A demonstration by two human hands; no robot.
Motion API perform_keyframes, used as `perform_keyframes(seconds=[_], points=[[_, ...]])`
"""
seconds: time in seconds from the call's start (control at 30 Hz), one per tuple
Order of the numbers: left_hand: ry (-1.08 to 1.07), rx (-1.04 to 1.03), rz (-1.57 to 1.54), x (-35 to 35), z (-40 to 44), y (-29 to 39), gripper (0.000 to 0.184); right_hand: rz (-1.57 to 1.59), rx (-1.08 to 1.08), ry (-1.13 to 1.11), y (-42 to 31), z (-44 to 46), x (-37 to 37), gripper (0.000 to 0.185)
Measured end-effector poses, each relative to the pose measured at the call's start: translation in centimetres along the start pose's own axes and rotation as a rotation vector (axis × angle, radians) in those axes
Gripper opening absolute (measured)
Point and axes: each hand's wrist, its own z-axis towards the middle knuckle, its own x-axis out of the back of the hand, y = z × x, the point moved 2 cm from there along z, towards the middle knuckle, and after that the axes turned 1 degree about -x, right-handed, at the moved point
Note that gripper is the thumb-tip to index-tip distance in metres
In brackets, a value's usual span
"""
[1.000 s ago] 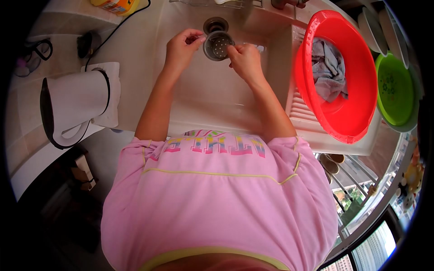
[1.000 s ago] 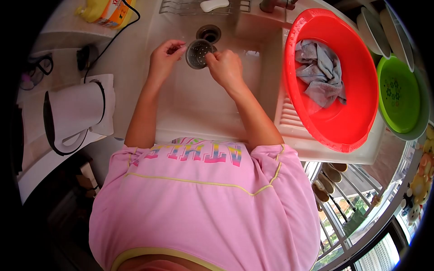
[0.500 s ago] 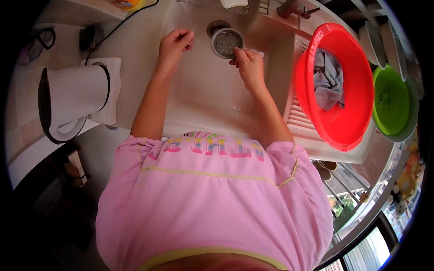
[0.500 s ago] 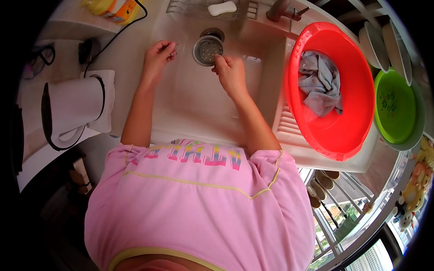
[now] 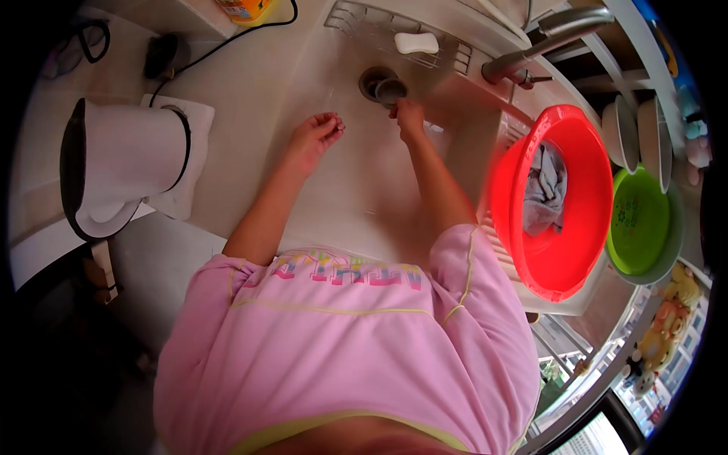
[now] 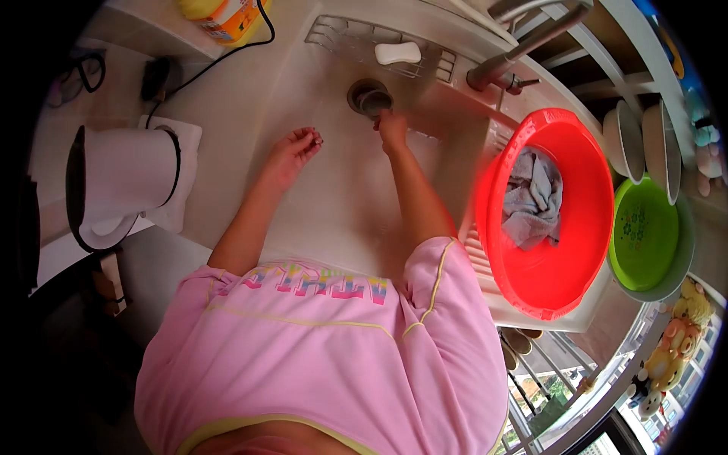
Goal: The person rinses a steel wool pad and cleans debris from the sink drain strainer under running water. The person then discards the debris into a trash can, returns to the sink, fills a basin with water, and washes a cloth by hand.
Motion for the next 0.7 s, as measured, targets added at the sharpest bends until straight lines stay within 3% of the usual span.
perform_keyframes(seconds=[0.07,0.17,0.27,0.47,0.53,0.6,0.7], points=[[0.038,0.023,0.006,-0.3,-0.2,0.0,0.014,-0.004,-0.017,0.028,0.5,2.7,-1.0,0.026],[0.050,0.045,0.021,-0.9,-0.3,0.7,0.014,-0.247,-0.064,-0.022,0.7,5.2,-1.5,0.028],[0.071,0.048,0.042,-0.8,0.0,1.0,0.013,-0.130,-0.191,-0.126,2.9,7.9,-2.4,0.032],[0.067,0.041,0.017,-0.3,0.6,0.2,0.012,-0.681,-0.178,-0.137,0.8,7.1,-1.1,0.046],[0.093,0.032,0.003,-0.6,0.8,0.3,0.011,-0.692,0.036,-0.015,5.2,9.9,0.5,0.043],[0.097,0.021,-0.007,-1.0,0.9,0.4,0.011,-0.650,0.122,0.023,4.7,8.8,1.1,0.041],[0.049,0.008,-0.031,-1.2,1.3,0.6,0.014,-0.435,0.082,-0.021,1.7,3.5,1.5,0.034]])
